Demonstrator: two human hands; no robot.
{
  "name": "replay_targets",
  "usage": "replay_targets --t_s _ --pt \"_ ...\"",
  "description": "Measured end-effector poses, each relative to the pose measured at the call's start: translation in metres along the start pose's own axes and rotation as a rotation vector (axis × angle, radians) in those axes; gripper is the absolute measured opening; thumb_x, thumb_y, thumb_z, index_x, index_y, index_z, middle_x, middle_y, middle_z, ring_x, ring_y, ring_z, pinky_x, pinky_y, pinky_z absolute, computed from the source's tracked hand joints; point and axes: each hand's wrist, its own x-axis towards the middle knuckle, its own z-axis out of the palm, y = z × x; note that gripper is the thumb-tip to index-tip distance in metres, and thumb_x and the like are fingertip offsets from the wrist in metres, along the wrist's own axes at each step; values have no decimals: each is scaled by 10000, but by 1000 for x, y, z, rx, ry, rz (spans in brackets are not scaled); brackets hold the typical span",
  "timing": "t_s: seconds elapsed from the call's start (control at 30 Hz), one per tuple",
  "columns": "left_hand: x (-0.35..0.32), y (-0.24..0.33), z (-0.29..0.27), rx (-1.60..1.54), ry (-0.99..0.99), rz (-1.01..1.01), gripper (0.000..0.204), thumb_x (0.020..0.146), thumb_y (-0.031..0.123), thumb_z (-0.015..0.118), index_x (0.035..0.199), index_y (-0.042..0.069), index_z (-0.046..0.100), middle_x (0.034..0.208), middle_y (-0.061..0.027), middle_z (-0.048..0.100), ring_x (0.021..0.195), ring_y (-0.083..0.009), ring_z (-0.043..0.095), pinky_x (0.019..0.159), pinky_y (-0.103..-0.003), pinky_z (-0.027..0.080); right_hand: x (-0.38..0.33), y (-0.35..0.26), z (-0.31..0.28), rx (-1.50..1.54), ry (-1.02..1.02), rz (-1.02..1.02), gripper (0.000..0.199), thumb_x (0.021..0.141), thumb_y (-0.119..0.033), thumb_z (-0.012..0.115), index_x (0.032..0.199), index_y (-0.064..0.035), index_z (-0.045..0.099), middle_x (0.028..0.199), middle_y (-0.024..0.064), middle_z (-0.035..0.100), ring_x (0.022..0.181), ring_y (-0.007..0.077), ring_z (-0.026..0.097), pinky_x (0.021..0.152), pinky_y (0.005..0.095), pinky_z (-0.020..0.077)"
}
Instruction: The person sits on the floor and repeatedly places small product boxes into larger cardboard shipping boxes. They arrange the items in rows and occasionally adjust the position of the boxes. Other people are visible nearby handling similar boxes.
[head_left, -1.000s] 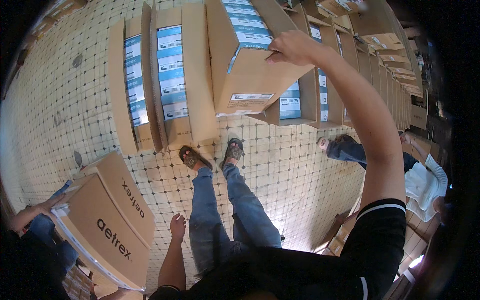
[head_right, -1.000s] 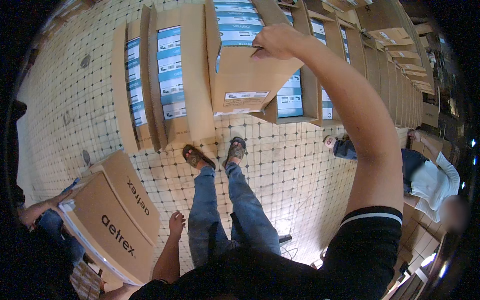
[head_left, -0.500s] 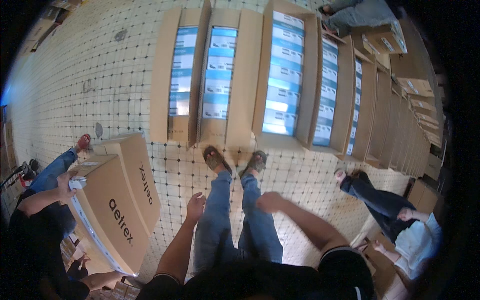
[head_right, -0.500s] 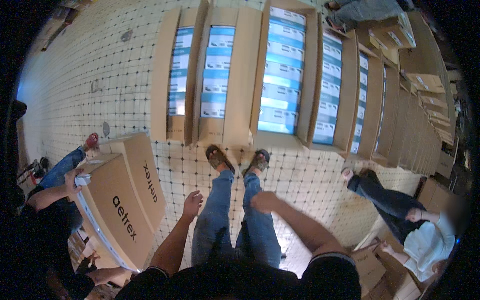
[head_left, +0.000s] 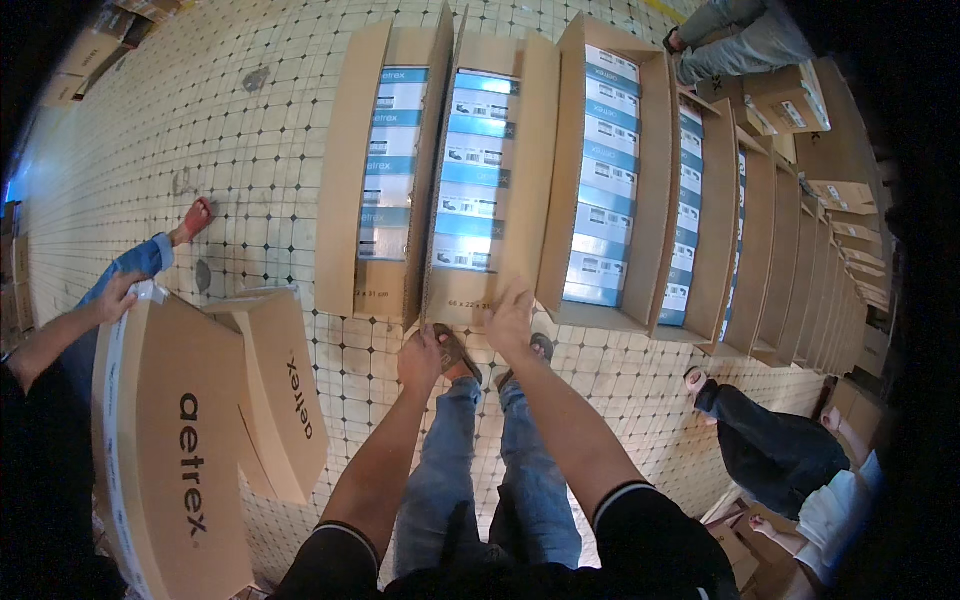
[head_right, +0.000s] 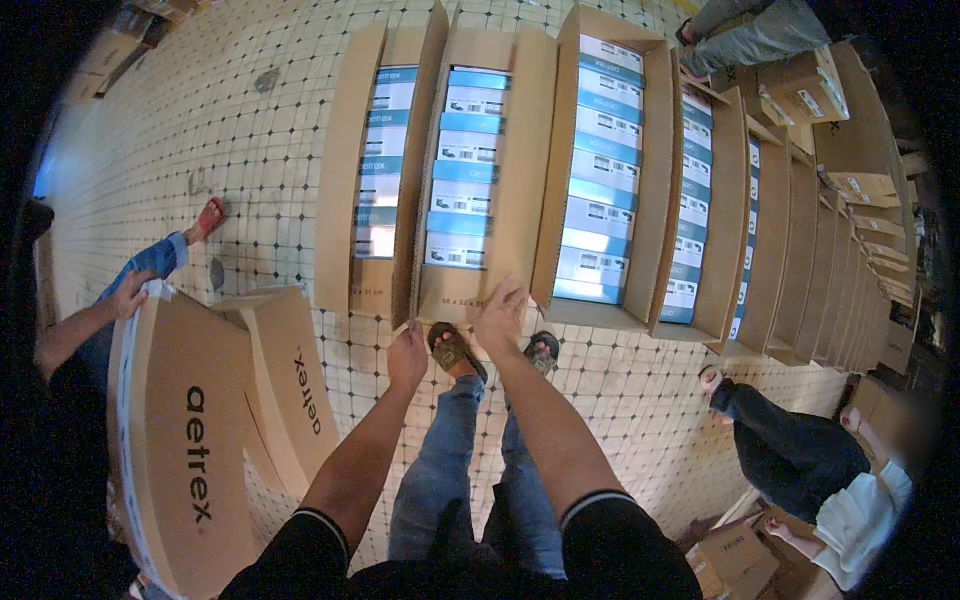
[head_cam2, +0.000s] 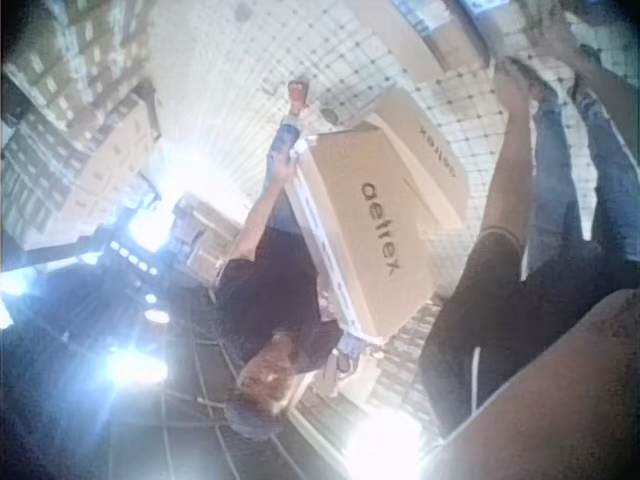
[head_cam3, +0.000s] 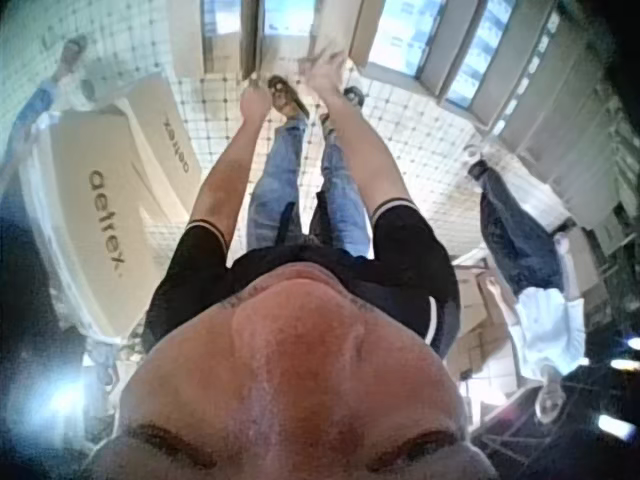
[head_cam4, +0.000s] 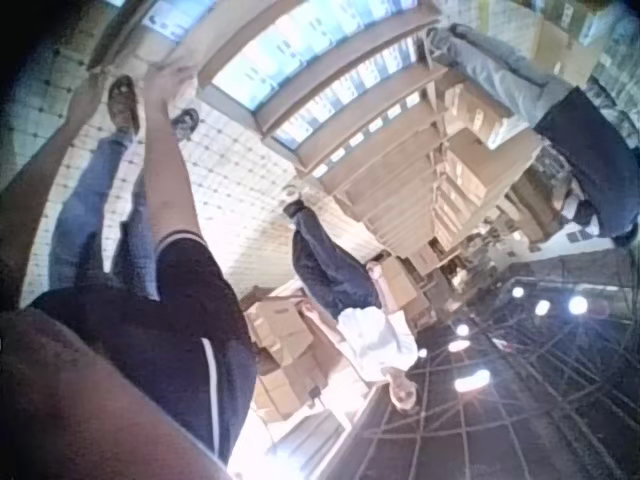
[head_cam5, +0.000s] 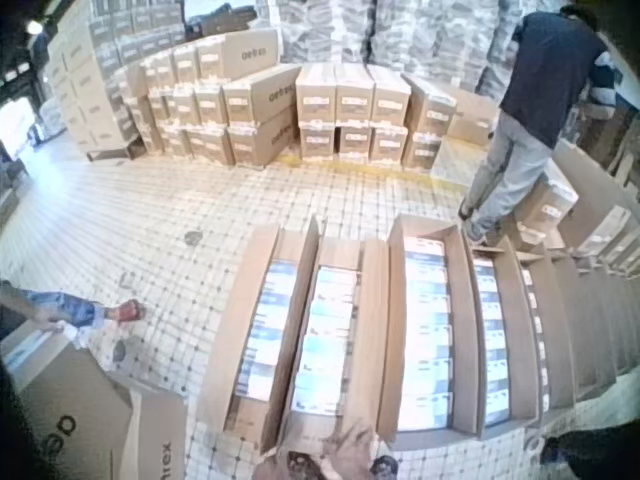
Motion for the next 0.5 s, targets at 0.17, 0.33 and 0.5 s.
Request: replay_targets --t_s 0.17,0.33,0.5 --pt "12 -5 4 -13 32 -19 529 977 470 410 995 16 682 929 -263 676 882 -448 652 795 -538 499 -22 45 -51 -120 -198 75 386 961 -267 486 1230 9 459 965 234 660 865 418 665 743 487 546" --pt "4 13 -28 182 -38 157 489 988 416 418 942 7 681 844 -277 666 791 -442 662 718 -529 522 -13 43 -96 -522 -408 -260 283 978 -231 458 932 -17 637 834 200 681 796 374 678 695 482 545" --pt "1 96 -126 304 83 409 472 983 389 430 841 12 676 747 -248 651 712 -429 651 661 -532 514 22 -1 -232 -506 -302 -242 290 932 -327 507 965 -109 695 904 181 690 864 347 678 716 465 548"
